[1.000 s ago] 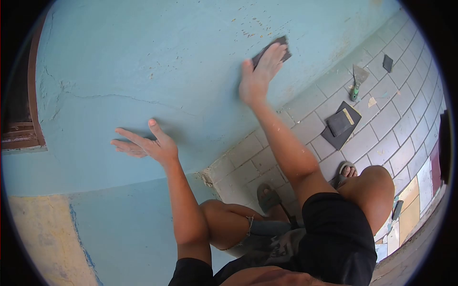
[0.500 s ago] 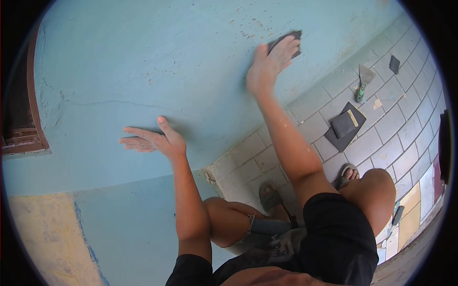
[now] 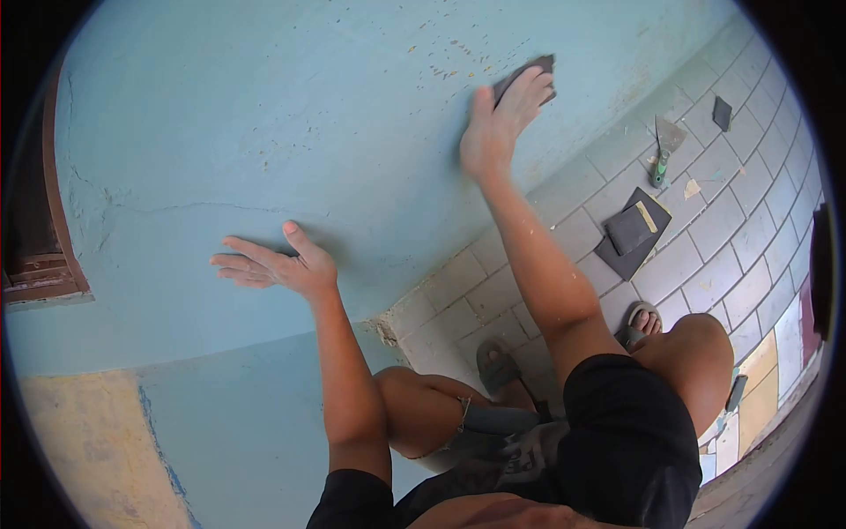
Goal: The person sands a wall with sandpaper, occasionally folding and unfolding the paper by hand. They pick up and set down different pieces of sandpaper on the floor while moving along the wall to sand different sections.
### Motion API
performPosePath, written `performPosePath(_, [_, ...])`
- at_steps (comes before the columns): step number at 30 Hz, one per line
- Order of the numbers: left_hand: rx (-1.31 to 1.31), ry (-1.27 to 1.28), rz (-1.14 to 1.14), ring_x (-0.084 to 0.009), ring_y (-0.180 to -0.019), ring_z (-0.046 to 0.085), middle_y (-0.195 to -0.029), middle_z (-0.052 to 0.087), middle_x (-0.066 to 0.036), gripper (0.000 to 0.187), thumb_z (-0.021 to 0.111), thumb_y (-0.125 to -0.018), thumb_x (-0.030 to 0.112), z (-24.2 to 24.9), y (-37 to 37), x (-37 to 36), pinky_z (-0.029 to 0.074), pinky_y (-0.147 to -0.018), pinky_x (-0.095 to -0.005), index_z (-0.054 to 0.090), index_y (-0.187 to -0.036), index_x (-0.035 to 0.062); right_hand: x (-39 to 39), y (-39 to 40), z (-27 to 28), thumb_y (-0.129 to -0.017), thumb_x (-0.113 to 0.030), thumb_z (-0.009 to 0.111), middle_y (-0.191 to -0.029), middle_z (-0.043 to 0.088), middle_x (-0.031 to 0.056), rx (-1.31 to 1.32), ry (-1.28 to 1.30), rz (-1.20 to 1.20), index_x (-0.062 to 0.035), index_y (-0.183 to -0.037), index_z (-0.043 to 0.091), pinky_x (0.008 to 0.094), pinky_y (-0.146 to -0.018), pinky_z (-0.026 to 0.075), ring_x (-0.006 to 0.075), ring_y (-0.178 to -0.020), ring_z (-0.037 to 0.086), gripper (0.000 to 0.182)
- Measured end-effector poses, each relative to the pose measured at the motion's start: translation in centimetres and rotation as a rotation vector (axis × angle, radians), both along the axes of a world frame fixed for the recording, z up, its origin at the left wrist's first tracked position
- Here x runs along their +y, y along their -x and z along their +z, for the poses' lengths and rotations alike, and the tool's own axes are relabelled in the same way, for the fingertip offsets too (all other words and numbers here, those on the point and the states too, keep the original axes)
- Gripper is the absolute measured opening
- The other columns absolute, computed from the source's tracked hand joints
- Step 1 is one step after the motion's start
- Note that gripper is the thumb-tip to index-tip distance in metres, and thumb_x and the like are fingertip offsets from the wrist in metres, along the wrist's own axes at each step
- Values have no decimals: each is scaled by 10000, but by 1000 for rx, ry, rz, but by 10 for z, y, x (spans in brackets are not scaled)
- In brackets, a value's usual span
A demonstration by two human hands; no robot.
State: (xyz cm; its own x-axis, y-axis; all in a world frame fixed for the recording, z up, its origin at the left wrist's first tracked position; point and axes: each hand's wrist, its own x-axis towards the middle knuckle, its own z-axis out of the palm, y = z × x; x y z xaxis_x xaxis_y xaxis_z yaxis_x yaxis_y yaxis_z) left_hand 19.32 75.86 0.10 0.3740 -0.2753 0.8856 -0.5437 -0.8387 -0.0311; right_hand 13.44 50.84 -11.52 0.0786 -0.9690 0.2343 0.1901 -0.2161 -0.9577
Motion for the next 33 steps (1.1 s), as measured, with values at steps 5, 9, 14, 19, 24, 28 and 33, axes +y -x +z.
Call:
performPosePath(5, [-60, 80, 18, -460, -1559, -88, -1699, -81, -242, 862, 412, -1044, 581, -21, -9, -12, -68, -1184, -657, 132, -1636, 19, 69, -11, -15, -1047, -479, 489, -1653, -71, 353, 9, 122, 46, 91, -1587, -38, 610, -1221, -33, 478, -1553, -69, 946])
performPosePath(9, [-52, 38, 38, -457, -1559, -95, -1703, -91, -228, 846, 410, -1048, 564, -20, -6, -11, -71, -1183, -659, 136, -1637, 22, 207, 25, -90, -1009, -603, 495, -1638, -76, 381, 202, 203, 720, 102, -1586, 3, 672, -1198, 15, 535, -1534, -58, 1036])
performPosePath(14, [-45, -45, 9, -443, -1564, -91, -1706, -81, -221, 805, 392, -1061, 538, -14, -5, 2, -63, -1186, -653, 141, -1641, 38, 5, 3, -59, -1096, -388, 406, -1646, -126, 350, -133, -506, 78, 85, -1583, -67, 501, -1254, -25, 432, -1561, -98, 827])
performPosePath(19, [-117, -2, 18, -433, -1569, -86, -1704, -55, -236, 775, 356, -1065, 502, -29, -8, -11, -71, -1197, -630, 148, -1636, 20, 52, 4, -52, -1062, -456, 457, -1646, -85, 368, 35, -72, 113, 111, -1582, -26, 529, -1243, -35, 480, -1547, -104, 908])
performPosePath(24, [-202, 7, 22, -440, -1571, -57, -1700, 22, -256, 744, 380, -1055, 437, -28, -8, -10, -70, -1203, -624, 190, -1622, -7, 163, 26, -67, -1039, -542, 482, -1628, -183, 367, 86, 32, 616, 95, -1577, -98, 600, -1217, -38, 503, -1532, -148, 1016])
performPosePath(28, [-194, -117, 17, -428, -1574, -51, -1707, 34, -232, 732, 377, -1059, 428, -18, -8, 6, -60, -1206, -621, 199, -1620, -7, -2, -13, -49, -1098, -464, 350, -1652, -146, 331, 35, -421, -28, 118, -1573, -56, 497, -1252, -52, 429, -1556, -132, 854])
performPosePath(33, [-170, -1, -5, -438, -1571, -48, -1705, 17, -239, 734, 377, -1059, 428, -25, -11, -16, -56, -1207, -622, 188, -1624, -2, 7, -6, -45, -1092, -446, 383, -1655, -126, 330, 61, -151, 35, 105, -1578, -61, 499, -1254, -66, 433, -1560, -99, 858])
